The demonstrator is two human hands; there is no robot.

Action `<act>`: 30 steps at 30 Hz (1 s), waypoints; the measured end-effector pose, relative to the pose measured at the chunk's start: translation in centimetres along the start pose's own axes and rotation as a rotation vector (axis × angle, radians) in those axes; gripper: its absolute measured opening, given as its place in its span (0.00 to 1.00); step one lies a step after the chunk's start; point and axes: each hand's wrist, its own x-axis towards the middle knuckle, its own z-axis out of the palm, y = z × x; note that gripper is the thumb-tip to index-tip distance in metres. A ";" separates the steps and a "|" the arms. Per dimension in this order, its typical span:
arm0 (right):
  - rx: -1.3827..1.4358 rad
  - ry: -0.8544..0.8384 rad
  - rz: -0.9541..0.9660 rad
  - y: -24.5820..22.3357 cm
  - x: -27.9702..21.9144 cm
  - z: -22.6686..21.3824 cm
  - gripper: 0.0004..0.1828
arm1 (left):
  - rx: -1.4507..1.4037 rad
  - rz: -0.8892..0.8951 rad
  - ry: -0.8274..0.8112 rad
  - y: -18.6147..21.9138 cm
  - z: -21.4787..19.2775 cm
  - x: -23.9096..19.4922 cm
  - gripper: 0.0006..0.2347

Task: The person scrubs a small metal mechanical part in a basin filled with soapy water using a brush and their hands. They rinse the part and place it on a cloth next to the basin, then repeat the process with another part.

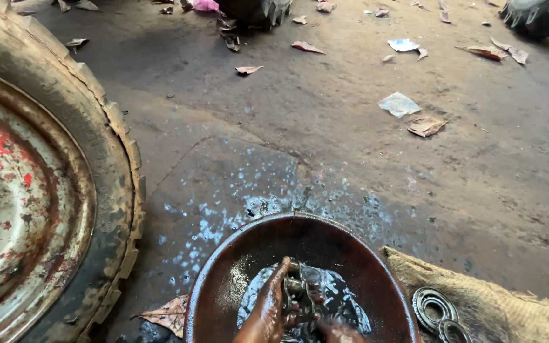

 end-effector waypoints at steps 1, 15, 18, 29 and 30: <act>0.042 0.002 -0.006 0.2 0.3 0.7 0.19 | 0.029 0.014 0.008 0.0 -0.4 0.5 0.24; 0.182 0.270 -0.221 -14.1 -6.0 -9.8 0.19 | 0.047 0.042 0.250 -2.9 -6.3 10.0 0.29; 0.142 0.419 -0.139 -14.8 -7.5 -12.0 0.19 | 0.143 -0.075 0.294 -5.3 -6.8 13.1 0.29; 0.244 0.246 -0.117 -14.6 -8.0 -9.9 0.20 | -0.027 0.268 0.236 -5.4 -7.3 14.1 0.21; 0.197 0.259 -0.164 -15.0 -8.9 -9.4 0.21 | -0.012 0.260 0.239 -5.1 -7.2 12.8 0.21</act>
